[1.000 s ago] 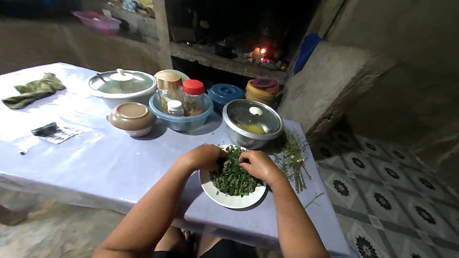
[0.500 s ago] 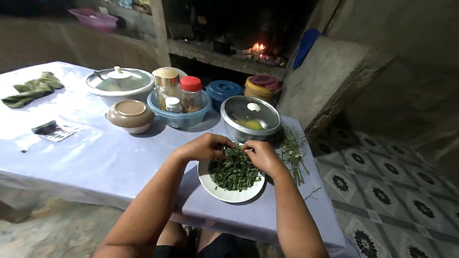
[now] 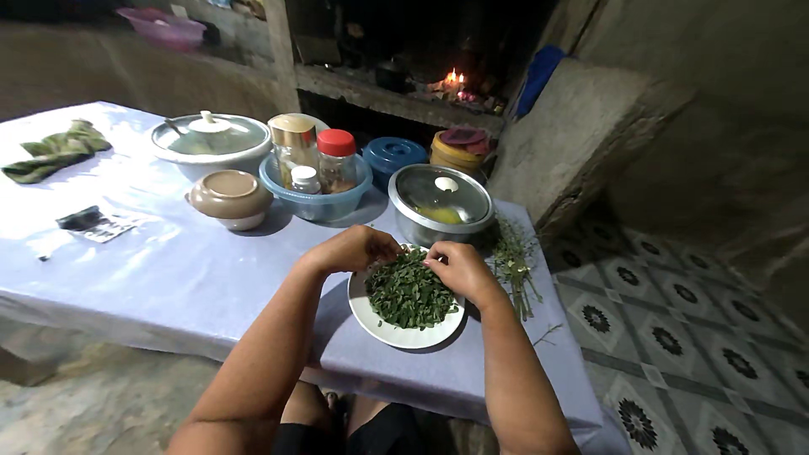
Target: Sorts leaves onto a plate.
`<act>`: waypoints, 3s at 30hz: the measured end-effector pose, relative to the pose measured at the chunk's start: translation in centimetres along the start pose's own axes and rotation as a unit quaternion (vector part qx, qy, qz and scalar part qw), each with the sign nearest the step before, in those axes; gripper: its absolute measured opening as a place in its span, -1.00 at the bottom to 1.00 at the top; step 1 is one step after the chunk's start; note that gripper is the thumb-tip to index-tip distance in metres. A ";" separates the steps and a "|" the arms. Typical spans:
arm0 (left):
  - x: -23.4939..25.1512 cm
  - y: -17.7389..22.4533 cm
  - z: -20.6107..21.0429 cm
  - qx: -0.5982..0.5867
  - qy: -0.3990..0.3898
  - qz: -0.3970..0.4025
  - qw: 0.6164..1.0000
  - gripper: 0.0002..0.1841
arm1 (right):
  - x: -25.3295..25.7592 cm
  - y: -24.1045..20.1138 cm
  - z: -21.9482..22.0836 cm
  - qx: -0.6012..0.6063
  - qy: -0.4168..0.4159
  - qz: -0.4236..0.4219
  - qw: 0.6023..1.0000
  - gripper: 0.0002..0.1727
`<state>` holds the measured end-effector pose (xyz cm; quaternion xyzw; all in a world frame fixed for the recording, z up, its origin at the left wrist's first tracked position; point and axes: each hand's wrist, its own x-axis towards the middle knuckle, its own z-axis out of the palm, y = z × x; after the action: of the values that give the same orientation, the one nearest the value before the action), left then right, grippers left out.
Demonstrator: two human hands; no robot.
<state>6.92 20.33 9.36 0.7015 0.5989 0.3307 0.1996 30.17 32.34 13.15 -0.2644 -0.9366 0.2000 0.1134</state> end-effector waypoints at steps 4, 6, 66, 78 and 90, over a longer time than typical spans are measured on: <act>0.3 -0.4 0.4 0.041 0.020 0.001 0.999 -0.80 | -1.2 -0.7 -0.7 -0.040 -0.119 -0.025 0.992 -0.51; 0.4 -0.4 0.5 0.049 0.028 -0.002 0.998 -0.84 | -1.6 -1.7 -0.5 -0.084 -0.162 -0.019 0.983 -0.44; 1.4 1.5 2.9 -0.244 0.001 0.050 0.968 -0.89 | 0.4 -0.3 0.8 0.138 -0.027 -0.028 0.990 -0.79; 1.6 1.0 2.9 -0.214 0.022 0.064 0.975 -0.88 | 0.6 -0.2 0.6 0.133 -0.042 -0.032 0.990 -0.73; 1.6 1.1 3.0 -0.239 0.039 0.058 0.968 -0.88 | 0.5 -0.3 1.0 0.184 0.001 -0.045 0.982 -0.79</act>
<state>9.87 22.01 8.33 0.6536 0.4676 0.5024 0.3188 29.25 32.08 12.40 -0.1967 -0.8945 0.3635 0.1706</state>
